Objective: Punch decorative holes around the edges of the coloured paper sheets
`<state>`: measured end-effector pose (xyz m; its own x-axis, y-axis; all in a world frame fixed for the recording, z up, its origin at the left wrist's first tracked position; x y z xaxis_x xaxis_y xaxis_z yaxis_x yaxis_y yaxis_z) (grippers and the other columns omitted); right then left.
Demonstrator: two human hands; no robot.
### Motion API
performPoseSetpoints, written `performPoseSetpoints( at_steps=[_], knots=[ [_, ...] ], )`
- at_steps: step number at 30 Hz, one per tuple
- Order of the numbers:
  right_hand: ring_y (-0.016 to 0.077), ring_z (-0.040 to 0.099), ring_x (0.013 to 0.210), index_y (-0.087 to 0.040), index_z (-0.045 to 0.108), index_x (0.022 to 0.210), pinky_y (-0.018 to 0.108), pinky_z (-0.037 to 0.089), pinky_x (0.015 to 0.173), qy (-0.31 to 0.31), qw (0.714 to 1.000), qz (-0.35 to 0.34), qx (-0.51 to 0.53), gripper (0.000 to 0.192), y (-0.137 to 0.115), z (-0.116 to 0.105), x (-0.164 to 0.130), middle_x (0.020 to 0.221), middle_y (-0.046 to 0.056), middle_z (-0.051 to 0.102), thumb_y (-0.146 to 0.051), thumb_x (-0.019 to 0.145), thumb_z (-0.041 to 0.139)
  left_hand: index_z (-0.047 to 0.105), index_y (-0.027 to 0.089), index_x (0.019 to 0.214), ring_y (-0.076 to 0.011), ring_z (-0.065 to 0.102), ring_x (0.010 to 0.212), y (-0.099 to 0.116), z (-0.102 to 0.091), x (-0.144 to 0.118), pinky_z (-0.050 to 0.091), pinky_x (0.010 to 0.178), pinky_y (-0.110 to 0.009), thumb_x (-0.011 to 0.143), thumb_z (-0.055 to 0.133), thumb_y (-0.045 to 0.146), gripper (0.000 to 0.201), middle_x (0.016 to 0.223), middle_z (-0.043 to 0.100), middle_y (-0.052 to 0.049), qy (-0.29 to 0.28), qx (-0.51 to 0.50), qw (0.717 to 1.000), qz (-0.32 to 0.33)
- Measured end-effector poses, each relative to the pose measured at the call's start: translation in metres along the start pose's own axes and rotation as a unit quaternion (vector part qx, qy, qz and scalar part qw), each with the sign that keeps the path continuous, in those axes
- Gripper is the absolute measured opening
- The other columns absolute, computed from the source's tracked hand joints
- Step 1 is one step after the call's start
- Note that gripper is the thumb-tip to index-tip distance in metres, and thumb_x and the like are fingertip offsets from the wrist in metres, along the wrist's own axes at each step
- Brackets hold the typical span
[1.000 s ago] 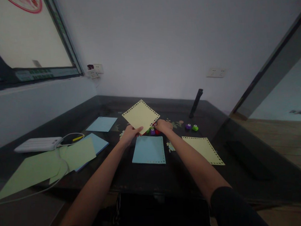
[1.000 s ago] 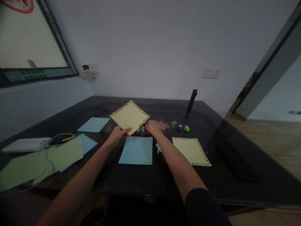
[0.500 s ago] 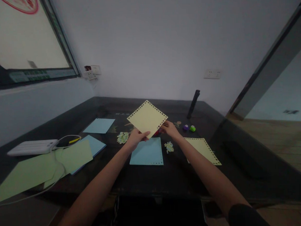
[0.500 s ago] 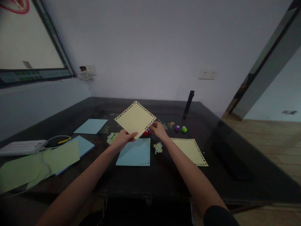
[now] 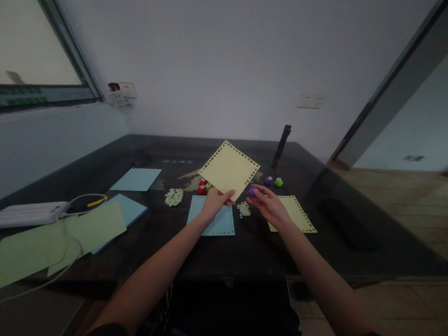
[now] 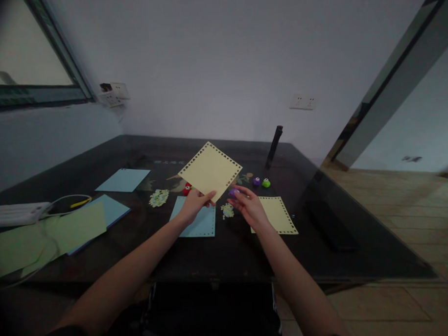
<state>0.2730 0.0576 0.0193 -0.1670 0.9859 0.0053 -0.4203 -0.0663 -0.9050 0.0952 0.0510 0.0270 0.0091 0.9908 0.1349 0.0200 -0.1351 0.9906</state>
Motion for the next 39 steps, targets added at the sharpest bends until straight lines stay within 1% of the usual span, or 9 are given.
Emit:
performPoseSetpoints(
  at_steps=[2,4,9,12,15,22,29,33,39],
  knots=[
    [0.0145,0.067,0.071,-0.022,0.065,0.094,0.037,0.054,0.084,0.005,1.000,-0.010,0.001,0.033,0.000,-0.001,0.000,0.085,0.001,0.069,-0.028,0.064,0.078,0.068,0.006,0.080,-0.0122,0.056,0.045,-0.001,-0.003,-0.001,0.037,0.042,-0.020,0.072,0.067,0.039,0.034,0.057,0.067,-0.010,-0.003,0.034,0.999,0.001],
    [0.0158,0.068,0.075,-0.022,0.066,0.094,0.037,0.053,0.086,0.006,1.000,-0.014,0.006,0.032,0.000,0.000,-0.001,0.087,0.001,0.070,-0.028,0.065,0.077,0.068,0.005,0.079,-0.0115,0.054,0.042,0.000,-0.004,-0.002,0.037,0.042,-0.021,0.074,0.066,0.037,0.032,0.053,0.066,-0.009,-0.005,0.049,0.999,-0.003],
    [0.0194,0.068,0.086,-0.019,0.066,0.083,0.036,0.051,0.089,0.004,1.000,-0.015,0.019,0.024,0.001,0.003,-0.003,0.091,0.005,0.071,-0.030,0.064,0.077,0.067,0.005,0.093,-0.0127,0.059,0.047,0.004,0.004,-0.004,0.040,0.043,-0.019,0.074,0.065,0.025,0.027,0.065,0.070,-0.011,-0.027,0.026,0.999,-0.009],
    [0.0198,0.068,0.086,-0.018,0.066,0.081,0.036,0.051,0.088,0.010,1.000,-0.006,0.023,0.025,0.003,0.004,-0.004,0.089,0.005,0.071,-0.030,0.063,0.078,0.066,0.004,0.097,-0.0138,0.062,0.049,0.002,0.006,-0.004,0.041,0.043,-0.020,0.074,0.066,0.025,0.030,0.075,0.072,-0.012,-0.032,0.017,0.999,0.002],
    [0.0198,0.068,0.086,-0.017,0.066,0.082,0.037,0.051,0.089,0.007,1.000,-0.006,0.020,0.025,0.003,0.005,-0.005,0.089,0.005,0.071,-0.030,0.064,0.078,0.067,0.004,0.095,-0.0148,0.063,0.051,0.001,0.005,-0.003,0.042,0.043,-0.020,0.074,0.066,0.026,0.030,0.080,0.072,-0.014,-0.033,0.029,0.999,0.013],
    [0.0196,0.069,0.083,-0.017,0.065,0.081,0.037,0.052,0.088,0.014,1.000,-0.004,0.019,0.026,0.004,0.006,-0.006,0.086,0.005,0.071,-0.029,0.062,0.078,0.068,0.004,0.090,-0.0152,0.063,0.051,0.006,0.005,-0.005,0.042,0.043,-0.021,0.074,0.066,0.025,0.027,0.074,0.072,-0.013,-0.016,0.049,0.999,0.014],
    [0.0186,0.068,0.081,-0.018,0.065,0.083,0.037,0.051,0.088,0.010,1.000,-0.008,0.011,0.028,0.004,0.008,-0.007,0.085,0.004,0.071,-0.030,0.061,0.079,0.068,0.006,0.090,-0.0160,0.064,0.053,0.004,0.007,-0.005,0.044,0.045,-0.021,0.073,0.067,0.027,0.028,0.078,0.072,-0.013,-0.024,0.040,0.999,0.024],
    [0.0177,0.069,0.078,-0.018,0.065,0.083,0.036,0.052,0.086,0.012,1.000,-0.009,0.019,0.030,0.004,0.010,-0.008,0.083,0.003,0.071,-0.029,0.060,0.080,0.068,0.005,0.091,-0.0165,0.064,0.053,0.003,0.006,-0.005,0.044,0.045,-0.021,0.073,0.067,0.027,0.028,0.077,0.072,-0.013,-0.019,0.040,0.999,0.018],
    [0.0157,0.067,0.075,-0.018,0.064,0.083,0.033,0.053,0.081,0.003,1.000,-0.004,0.004,0.032,0.006,0.011,-0.009,0.085,0.003,0.070,-0.028,0.057,0.081,0.069,0.006,0.088,-0.0160,0.063,0.053,0.005,0.009,-0.006,0.045,0.047,-0.021,0.075,0.065,0.025,0.024,0.070,0.072,-0.010,-0.034,0.058,0.998,0.018]
  ],
)
Point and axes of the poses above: each hand's wrist, its own x-axis towards the middle knuckle, its own z-axis out of the palm, y = z × x, the point moved 5 cm from there along x, towards the middle knuckle
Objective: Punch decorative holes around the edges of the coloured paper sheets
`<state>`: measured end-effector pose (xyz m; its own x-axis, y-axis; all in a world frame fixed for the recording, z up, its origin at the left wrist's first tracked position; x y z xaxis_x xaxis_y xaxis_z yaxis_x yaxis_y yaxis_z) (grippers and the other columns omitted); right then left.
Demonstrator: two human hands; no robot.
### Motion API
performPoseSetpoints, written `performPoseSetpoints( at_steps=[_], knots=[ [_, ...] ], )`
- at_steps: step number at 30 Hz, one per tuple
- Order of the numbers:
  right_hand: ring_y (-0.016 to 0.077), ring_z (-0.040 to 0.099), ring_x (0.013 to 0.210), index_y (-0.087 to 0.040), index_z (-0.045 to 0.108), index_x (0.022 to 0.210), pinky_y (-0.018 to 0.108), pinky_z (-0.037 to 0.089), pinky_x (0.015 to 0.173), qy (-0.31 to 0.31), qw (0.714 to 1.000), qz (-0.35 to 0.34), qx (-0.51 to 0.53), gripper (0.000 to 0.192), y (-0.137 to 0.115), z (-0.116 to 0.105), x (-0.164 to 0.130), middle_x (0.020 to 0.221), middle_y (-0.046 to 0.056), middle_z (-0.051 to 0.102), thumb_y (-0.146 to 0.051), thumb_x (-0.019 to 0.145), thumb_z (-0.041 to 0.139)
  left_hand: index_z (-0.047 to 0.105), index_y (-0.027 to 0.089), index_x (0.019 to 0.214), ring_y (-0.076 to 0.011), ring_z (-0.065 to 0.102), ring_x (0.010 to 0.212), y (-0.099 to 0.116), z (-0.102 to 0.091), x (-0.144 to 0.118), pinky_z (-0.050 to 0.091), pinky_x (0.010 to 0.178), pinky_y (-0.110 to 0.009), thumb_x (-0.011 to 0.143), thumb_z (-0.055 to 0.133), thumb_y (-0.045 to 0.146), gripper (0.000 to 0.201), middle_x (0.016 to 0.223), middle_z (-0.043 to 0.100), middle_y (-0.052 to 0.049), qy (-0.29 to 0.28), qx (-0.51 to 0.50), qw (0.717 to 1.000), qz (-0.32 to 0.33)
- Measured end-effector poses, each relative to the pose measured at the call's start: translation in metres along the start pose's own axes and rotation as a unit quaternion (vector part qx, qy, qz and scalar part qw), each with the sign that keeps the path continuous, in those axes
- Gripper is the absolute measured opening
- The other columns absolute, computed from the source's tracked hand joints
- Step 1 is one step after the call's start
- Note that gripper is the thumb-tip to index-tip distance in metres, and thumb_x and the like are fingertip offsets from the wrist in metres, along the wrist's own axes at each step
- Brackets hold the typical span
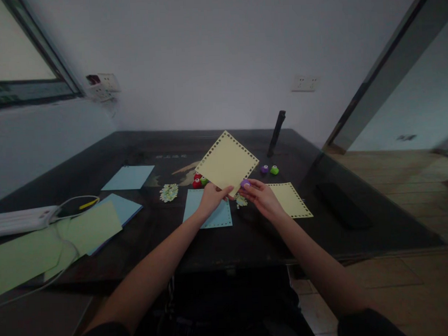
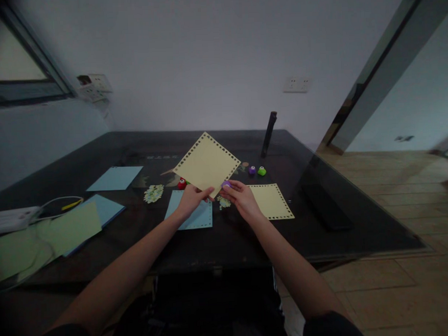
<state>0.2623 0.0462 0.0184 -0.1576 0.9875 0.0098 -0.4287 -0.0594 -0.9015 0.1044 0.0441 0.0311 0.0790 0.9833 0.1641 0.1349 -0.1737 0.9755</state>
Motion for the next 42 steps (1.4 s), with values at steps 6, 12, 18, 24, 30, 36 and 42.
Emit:
performPoseSetpoints(
  at_steps=[6,12,18,24,30,36,42],
  knots=[
    [0.0133,0.065,0.072,-0.018,0.064,0.085,0.027,0.052,0.071,0.009,0.999,0.011,-0.035,0.033,0.003,-0.003,0.000,0.084,0.003,0.069,-0.028,0.058,0.079,0.070,0.007,0.079,-0.0153,0.061,0.049,0.004,0.000,-0.002,0.044,0.047,-0.022,0.075,0.065,0.022,0.016,0.060,0.070,-0.008,0.003,0.050,0.999,0.013],
    [0.0131,0.064,0.071,-0.018,0.064,0.082,0.026,0.050,0.067,0.016,0.999,0.019,-0.029,0.032,0.002,-0.003,-0.001,0.082,0.002,0.068,-0.027,0.056,0.080,0.070,0.009,0.076,-0.0172,0.063,0.053,0.001,-0.003,0.000,0.047,0.053,-0.024,0.075,0.066,0.027,0.018,0.060,0.069,-0.008,0.008,0.078,0.996,0.035],
    [0.0124,0.063,0.069,-0.018,0.064,0.082,0.026,0.048,0.067,0.019,0.999,0.026,-0.028,0.032,-0.001,-0.004,-0.002,0.082,0.002,0.068,-0.027,0.056,0.079,0.070,0.011,0.069,-0.0162,0.063,0.054,0.007,-0.006,-0.001,0.048,0.058,-0.024,0.075,0.065,0.025,0.016,0.057,0.068,-0.005,0.018,0.122,0.991,0.050],
    [0.0119,0.063,0.069,-0.018,0.063,0.080,0.025,0.048,0.065,0.021,1.000,0.021,-0.011,0.031,-0.003,-0.003,-0.003,0.081,0.000,0.067,-0.027,0.056,0.080,0.069,0.010,0.068,-0.0154,0.061,0.052,0.006,-0.005,-0.001,0.047,0.056,-0.024,0.075,0.066,0.027,0.018,0.054,0.066,-0.004,0.018,0.140,0.989,0.042],
    [0.0120,0.062,0.068,-0.018,0.063,0.075,0.025,0.046,0.063,0.005,0.999,0.034,-0.024,0.030,0.001,0.003,-0.006,0.078,0.001,0.066,-0.028,0.054,0.081,0.070,0.008,0.074,-0.0154,0.063,0.057,-0.003,-0.002,0.002,0.047,0.056,-0.022,0.075,0.065,0.027,0.019,0.065,0.071,-0.007,0.009,0.126,0.991,0.049],
    [0.0128,0.061,0.069,-0.019,0.063,0.076,0.026,0.045,0.063,0.005,0.999,0.022,-0.038,0.031,0.003,0.005,-0.007,0.078,0.001,0.066,-0.030,0.054,0.081,0.068,0.010,0.065,-0.0133,0.060,0.051,-0.004,-0.004,0.002,0.045,0.052,-0.021,0.075,0.064,0.030,0.023,0.057,0.068,-0.005,0.016,0.150,0.987,0.050],
    [0.0123,0.060,0.069,-0.019,0.062,0.076,0.025,0.044,0.061,0.019,0.999,0.018,-0.042,0.035,0.002,0.004,-0.007,0.078,0.001,0.064,-0.033,0.052,0.082,0.065,0.010,0.058,-0.0116,0.057,0.049,-0.002,-0.003,0.001,0.041,0.050,-0.020,0.076,0.064,0.031,0.027,0.053,0.065,-0.004,0.014,0.153,0.987,0.055]
  ],
)
Point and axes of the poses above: each hand's wrist, its own x-axis towards the middle knuckle, its own z-axis out of the palm, y = z × x, the point moved 5 cm from there along x, towards the middle knuckle
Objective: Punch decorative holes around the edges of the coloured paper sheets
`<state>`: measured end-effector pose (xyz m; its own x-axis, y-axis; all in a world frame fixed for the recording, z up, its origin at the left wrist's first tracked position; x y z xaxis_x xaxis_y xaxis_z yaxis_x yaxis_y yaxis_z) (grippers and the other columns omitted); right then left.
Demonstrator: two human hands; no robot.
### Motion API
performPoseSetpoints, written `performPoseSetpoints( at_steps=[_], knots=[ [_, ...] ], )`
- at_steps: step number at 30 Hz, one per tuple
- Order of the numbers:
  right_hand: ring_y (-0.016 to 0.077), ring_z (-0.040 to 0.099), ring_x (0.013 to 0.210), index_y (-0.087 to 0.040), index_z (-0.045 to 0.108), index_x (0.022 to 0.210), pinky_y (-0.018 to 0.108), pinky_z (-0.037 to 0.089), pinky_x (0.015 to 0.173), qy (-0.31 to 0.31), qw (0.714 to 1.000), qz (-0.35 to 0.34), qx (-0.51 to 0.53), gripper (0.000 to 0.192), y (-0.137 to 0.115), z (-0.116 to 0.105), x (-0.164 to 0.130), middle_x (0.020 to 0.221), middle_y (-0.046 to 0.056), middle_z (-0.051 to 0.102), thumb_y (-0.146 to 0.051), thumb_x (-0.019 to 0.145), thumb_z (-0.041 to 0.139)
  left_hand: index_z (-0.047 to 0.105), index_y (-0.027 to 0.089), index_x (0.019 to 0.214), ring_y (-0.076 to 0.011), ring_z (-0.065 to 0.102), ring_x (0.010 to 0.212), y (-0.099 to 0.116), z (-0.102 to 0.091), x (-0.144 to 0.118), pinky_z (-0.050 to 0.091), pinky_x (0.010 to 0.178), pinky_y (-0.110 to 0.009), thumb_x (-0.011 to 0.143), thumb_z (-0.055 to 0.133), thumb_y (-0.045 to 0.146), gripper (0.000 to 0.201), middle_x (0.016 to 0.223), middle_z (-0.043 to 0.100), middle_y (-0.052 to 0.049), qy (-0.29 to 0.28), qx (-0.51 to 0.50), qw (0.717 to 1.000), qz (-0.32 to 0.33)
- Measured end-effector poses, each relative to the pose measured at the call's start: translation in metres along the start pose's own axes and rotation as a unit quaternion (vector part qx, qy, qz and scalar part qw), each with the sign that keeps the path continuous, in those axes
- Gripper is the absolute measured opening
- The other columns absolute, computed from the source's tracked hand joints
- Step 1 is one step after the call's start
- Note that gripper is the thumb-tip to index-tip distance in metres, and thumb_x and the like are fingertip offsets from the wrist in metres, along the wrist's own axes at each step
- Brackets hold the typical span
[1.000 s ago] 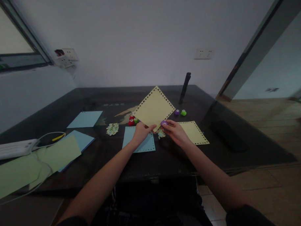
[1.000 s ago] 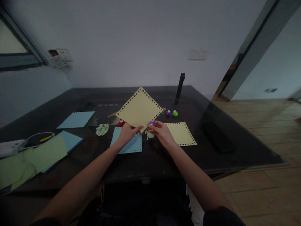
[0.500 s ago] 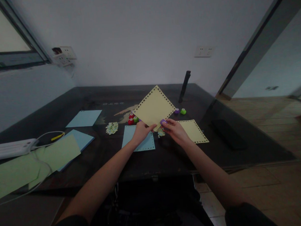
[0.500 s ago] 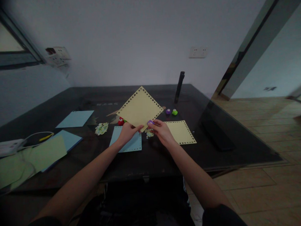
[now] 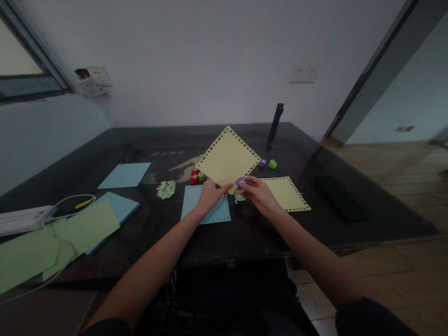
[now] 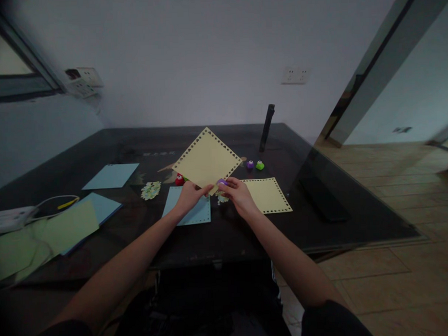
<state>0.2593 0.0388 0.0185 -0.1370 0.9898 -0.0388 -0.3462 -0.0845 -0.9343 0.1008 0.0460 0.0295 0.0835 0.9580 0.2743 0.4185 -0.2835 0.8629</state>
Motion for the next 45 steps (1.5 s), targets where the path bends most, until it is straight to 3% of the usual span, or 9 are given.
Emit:
performPoseSetpoints(
  at_steps=[8,23,32,45],
  knots=[
    [0.0089,0.057,0.058,-0.019,0.060,0.075,0.025,0.044,0.057,0.006,1.000,-0.004,0.019,0.033,0.0004,-0.0023,0.0022,0.074,-0.001,0.063,-0.029,0.053,0.082,0.063,0.010,0.056,-0.0104,0.055,0.047,0.0007,0.0003,0.0002,0.040,0.049,-0.020,0.075,0.065,0.027,0.025,0.051,0.063,-0.003,-0.003,-0.011,1.000,-0.009],
    [0.0100,0.059,0.061,-0.019,0.064,0.074,0.026,0.049,0.062,0.001,1.000,-0.013,0.017,0.029,0.0047,-0.0043,0.0043,0.077,0.000,0.066,-0.029,0.054,0.082,0.064,0.012,0.057,-0.0106,0.055,0.047,0.0007,0.0001,0.0007,0.042,0.051,-0.020,0.075,0.064,0.026,0.023,0.051,0.063,-0.002,0.002,0.022,0.999,0.029],
    [0.0084,0.056,0.057,-0.019,0.062,0.073,0.023,0.041,0.050,0.008,1.000,0.001,-0.013,0.034,0.0030,-0.0049,0.0027,0.072,-0.001,0.063,-0.035,0.052,0.083,0.063,0.011,0.055,-0.0104,0.054,0.047,-0.0019,0.0010,0.0009,0.041,0.051,-0.020,0.076,0.063,0.029,0.027,0.053,0.064,-0.003,0.000,0.017,0.999,0.029],
    [0.0081,0.048,0.053,-0.018,0.058,0.068,0.025,0.031,0.048,0.010,1.000,-0.006,-0.015,0.034,-0.0013,-0.0021,0.0017,0.064,-0.002,0.058,-0.033,0.050,0.083,0.060,0.012,0.052,-0.0106,0.053,0.046,0.0023,0.0010,-0.0004,0.042,0.052,-0.021,0.076,0.063,0.028,0.028,0.050,0.062,-0.002,-0.011,0.021,0.999,0.026]
  ],
)
Point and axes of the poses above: each hand's wrist, its own x-axis towards the middle knuckle, its own z-axis out of the palm, y = z × x, the point moved 5 cm from there along x, towards the middle knuckle
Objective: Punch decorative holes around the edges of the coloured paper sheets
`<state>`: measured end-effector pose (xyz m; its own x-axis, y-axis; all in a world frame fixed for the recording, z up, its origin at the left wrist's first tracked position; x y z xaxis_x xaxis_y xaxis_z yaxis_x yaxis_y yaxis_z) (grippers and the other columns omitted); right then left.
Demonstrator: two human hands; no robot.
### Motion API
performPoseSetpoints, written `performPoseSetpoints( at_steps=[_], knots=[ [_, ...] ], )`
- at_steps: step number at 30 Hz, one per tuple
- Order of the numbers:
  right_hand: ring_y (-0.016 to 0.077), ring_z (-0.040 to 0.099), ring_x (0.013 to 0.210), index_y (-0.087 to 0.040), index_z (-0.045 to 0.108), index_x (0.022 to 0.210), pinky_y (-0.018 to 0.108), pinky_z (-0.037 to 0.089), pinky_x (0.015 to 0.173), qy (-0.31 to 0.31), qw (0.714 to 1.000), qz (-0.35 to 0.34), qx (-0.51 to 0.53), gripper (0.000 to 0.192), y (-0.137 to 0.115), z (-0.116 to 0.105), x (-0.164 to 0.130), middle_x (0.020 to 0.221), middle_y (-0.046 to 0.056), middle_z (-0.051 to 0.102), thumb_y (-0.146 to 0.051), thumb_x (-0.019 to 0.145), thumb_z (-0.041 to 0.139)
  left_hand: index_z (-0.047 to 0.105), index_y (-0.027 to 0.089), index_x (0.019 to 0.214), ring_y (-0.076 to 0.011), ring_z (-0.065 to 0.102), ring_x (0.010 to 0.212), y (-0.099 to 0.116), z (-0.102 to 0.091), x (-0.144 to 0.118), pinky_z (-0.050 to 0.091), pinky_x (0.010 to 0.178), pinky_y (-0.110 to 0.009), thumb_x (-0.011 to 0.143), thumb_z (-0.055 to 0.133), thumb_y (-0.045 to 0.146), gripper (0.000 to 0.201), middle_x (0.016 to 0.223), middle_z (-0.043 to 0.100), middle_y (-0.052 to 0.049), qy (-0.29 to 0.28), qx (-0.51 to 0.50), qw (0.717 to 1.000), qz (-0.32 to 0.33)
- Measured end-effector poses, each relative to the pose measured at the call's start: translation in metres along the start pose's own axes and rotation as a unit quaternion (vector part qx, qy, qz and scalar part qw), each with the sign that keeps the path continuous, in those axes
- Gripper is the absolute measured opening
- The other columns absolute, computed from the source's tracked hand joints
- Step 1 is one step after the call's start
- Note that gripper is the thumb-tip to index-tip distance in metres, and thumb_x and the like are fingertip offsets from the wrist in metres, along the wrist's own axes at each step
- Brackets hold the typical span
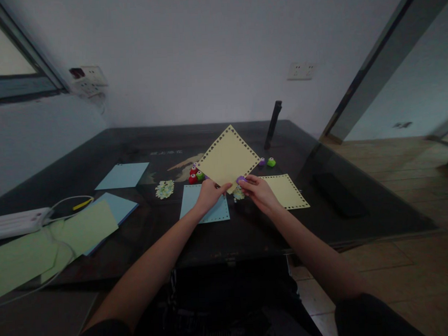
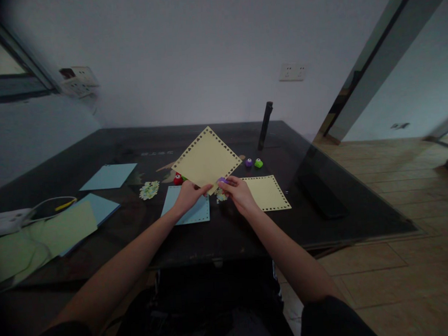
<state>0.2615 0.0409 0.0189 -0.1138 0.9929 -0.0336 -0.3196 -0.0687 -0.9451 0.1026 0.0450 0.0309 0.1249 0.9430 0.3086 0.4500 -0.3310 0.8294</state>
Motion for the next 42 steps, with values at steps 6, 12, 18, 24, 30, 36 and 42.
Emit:
performPoseSetpoints(
  at_steps=[6,12,18,24,30,36,42],
  knots=[
    [0.0069,0.046,0.051,-0.018,0.057,0.066,0.024,0.028,0.047,-0.003,1.000,-0.003,-0.006,0.035,-0.0014,0.0010,-0.0006,0.061,-0.003,0.056,-0.035,0.049,0.083,0.061,0.012,0.054,-0.0103,0.053,0.046,0.0016,-0.0002,-0.0005,0.040,0.051,-0.021,0.076,0.063,0.027,0.027,0.050,0.061,-0.002,-0.003,0.002,1.000,-0.005],
    [0.0074,0.046,0.051,-0.019,0.058,0.068,0.024,0.027,0.046,-0.001,1.000,-0.008,-0.004,0.035,0.0002,-0.0009,0.0010,0.063,-0.003,0.057,-0.034,0.049,0.083,0.062,0.011,0.057,-0.0106,0.054,0.047,0.0020,-0.0003,-0.0014,0.041,0.050,-0.020,0.076,0.063,0.028,0.025,0.051,0.062,-0.002,-0.001,-0.005,1.000,-0.007],
    [0.0074,0.045,0.050,-0.019,0.057,0.068,0.024,0.027,0.045,-0.003,1.000,-0.017,-0.010,0.035,0.0001,-0.0012,0.0013,0.063,-0.003,0.057,-0.035,0.050,0.083,0.062,0.012,0.057,-0.0108,0.053,0.046,0.0036,-0.0006,-0.0013,0.041,0.050,-0.021,0.075,0.063,0.027,0.024,0.050,0.061,-0.002,0.000,-0.003,1.000,-0.001],
    [0.0077,0.044,0.051,-0.019,0.056,0.066,0.025,0.027,0.046,-0.009,0.999,-0.021,-0.023,0.035,-0.0026,0.0004,-0.0002,0.063,-0.002,0.056,-0.037,0.050,0.082,0.062,0.012,0.056,-0.0101,0.053,0.046,0.0025,-0.0003,-0.0009,0.041,0.051,-0.021,0.076,0.063,0.027,0.025,0.051,0.062,-0.002,0.001,-0.001,1.000,0.004],
    [0.0076,0.040,0.050,-0.020,0.056,0.067,0.025,0.022,0.045,0.003,0.999,-0.014,-0.030,0.035,-0.0028,-0.0009,-0.0006,0.064,-0.002,0.056,-0.036,0.050,0.082,0.061,0.012,0.053,-0.0105,0.053,0.046,0.0016,0.0000,-0.0004,0.041,0.051,-0.021,0.075,0.064,0.026,0.027,0.050,0.061,-0.002,0.002,0.006,1.000,-0.008],
    [0.0068,0.038,0.049,-0.020,0.056,0.067,0.025,0.020,0.044,0.009,0.999,-0.014,-0.045,0.034,-0.0030,-0.0022,0.0001,0.065,-0.002,0.057,-0.036,0.051,0.082,0.059,0.013,0.048,-0.0114,0.054,0.047,0.0024,-0.0005,-0.0012,0.041,0.052,-0.021,0.075,0.064,0.026,0.030,0.047,0.060,-0.002,0.005,0.020,1.000,-0.012],
    [0.0064,0.040,0.050,-0.019,0.056,0.066,0.024,0.019,0.043,0.004,0.999,-0.014,-0.034,0.034,-0.0055,-0.0004,-0.0013,0.066,-0.001,0.058,-0.035,0.049,0.082,0.059,0.013,0.048,-0.0120,0.054,0.047,0.0006,-0.0001,-0.0020,0.041,0.052,-0.022,0.074,0.065,0.028,0.031,0.048,0.062,-0.003,0.007,0.019,1.000,-0.017]
  ],
)
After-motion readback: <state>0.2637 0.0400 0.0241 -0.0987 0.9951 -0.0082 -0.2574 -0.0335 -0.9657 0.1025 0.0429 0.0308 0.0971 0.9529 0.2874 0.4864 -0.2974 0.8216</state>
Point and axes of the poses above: each hand's wrist, its own x-axis towards the middle knuckle, its own z-axis out of the palm, y = z × x, the point moved 5 cm from there along x, towards the middle knuckle
